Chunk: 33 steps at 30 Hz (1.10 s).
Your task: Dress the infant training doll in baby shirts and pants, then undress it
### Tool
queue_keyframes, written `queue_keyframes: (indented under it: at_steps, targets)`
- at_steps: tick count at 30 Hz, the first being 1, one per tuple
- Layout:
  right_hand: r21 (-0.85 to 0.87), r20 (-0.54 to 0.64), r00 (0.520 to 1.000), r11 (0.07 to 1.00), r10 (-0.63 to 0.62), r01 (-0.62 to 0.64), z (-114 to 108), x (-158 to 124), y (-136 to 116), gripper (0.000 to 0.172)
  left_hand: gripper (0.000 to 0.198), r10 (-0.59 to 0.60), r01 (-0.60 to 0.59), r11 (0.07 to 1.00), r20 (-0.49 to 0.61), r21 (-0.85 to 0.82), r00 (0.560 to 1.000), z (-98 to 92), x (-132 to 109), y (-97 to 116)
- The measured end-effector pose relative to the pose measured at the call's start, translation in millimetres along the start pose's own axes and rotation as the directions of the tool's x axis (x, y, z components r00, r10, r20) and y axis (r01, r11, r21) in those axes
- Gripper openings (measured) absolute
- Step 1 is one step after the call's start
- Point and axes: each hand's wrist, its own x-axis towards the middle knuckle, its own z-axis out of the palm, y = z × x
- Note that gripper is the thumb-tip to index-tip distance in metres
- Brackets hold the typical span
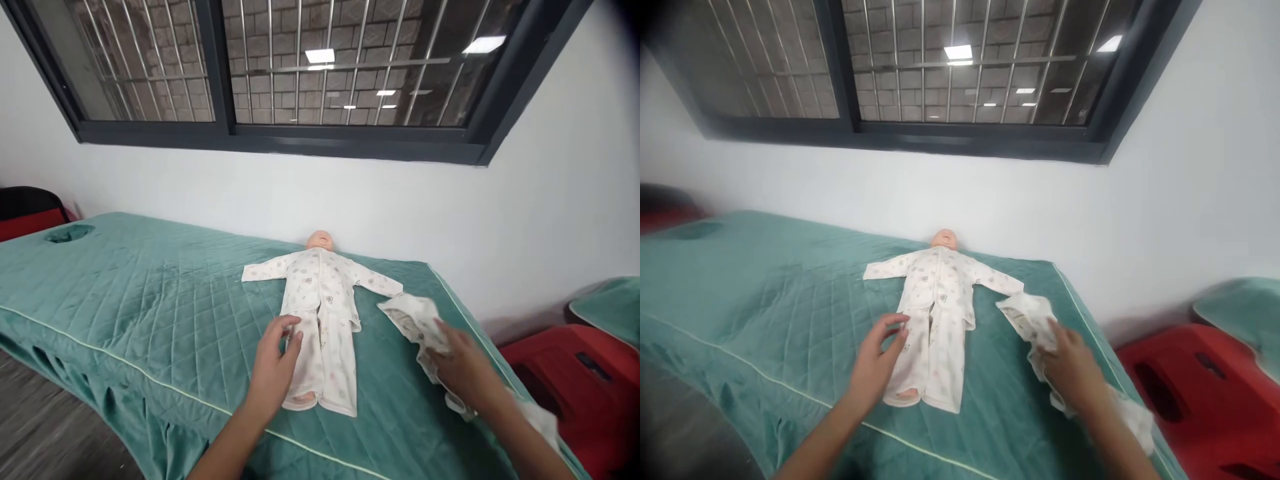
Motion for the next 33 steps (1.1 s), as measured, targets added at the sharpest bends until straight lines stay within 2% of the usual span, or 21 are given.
queue_keyframes:
  at_steps: [2, 3, 6, 8, 11, 14, 16, 17, 19, 22, 28, 33]
  targets:
    - [-0.058, 0.077, 0.997, 0.998, -0.015, 0.019, 22, -7, 14, 0.058, 0.021, 0.090, -0.088, 0.993, -0.025, 0.079, 0.996, -0.6, 19, -6]
    - [-0.094, 0.062, 0.998, 0.995, -0.027, 0.033, 27, -11, 17, 0.062, 0.022, 0.127, -0.122, 0.986, -0.034, 0.118, 0.991, -0.5, 30, -8]
    - [-0.158, -0.150, 0.984, 0.985, -0.097, 0.073, 24, -19, 8, 0.067, 0.024, 0.202, -0.188, 0.961, -0.047, 0.202, 0.978, 3.4, 69, -13]
    - [-0.137, -0.279, 0.945, 0.981, -0.169, 0.135, 17, -19, -14, 0.063, 0.026, 0.236, -0.221, 0.948, -0.041, 0.230, 0.971, 10.4, 101, -15]
    - [0.027, -0.326, 0.915, 0.965, -0.238, 0.260, 18, -5, -64, 0.055, 0.030, 0.270, -0.258, 0.932, -0.010, 0.255, 0.963, 27.5, 157, -16]
    - [0.276, -0.226, 0.953, 0.925, -0.203, 0.262, 39, 28, -117, 0.049, 0.035, 0.239, -0.220, 0.946, -0.053, 0.239, 0.970, 48.3, 208, -13]
    - [0.481, -0.055, 0.989, 0.864, -0.138, 0.147, 59, 56, -148, 0.048, 0.036, 0.227, -0.220, 0.947, -0.003, 0.235, 0.974, 60.2, 230, -13]
    - [0.556, 0.015, 0.993, 0.827, -0.115, 0.088, 70, 71, -160, 0.049, 0.035, 0.227, -0.231, 0.943, 0.044, 0.241, 0.973, 64.7, 237, -14]
    - [0.658, 0.073, 0.993, 0.752, -0.098, 0.026, 90, 97, -179, 0.052, 0.034, 0.243, -0.269, 0.928, 0.129, 0.257, 0.961, 70.1, 242, -20]
    - [0.730, 0.094, 0.990, 0.683, -0.105, 0.004, 114, 119, -192, 0.049, 0.033, 0.278, -0.311, 0.913, 0.155, 0.265, 0.948, 70.5, 237, -31]
    - [0.748, 0.166, 0.965, 0.664, -0.204, 0.011, 132, 116, -185, 0.048, 0.033, 0.207, -0.256, 0.936, 0.210, 0.241, 0.956, 67.5, 234, -41]
    - [0.710, 0.181, 0.934, 0.698, -0.309, 0.093, 136, 118, -187, 0.049, 0.032, 0.164, -0.205, 0.958, 0.204, 0.200, 0.965, 68.7, 236, -42]
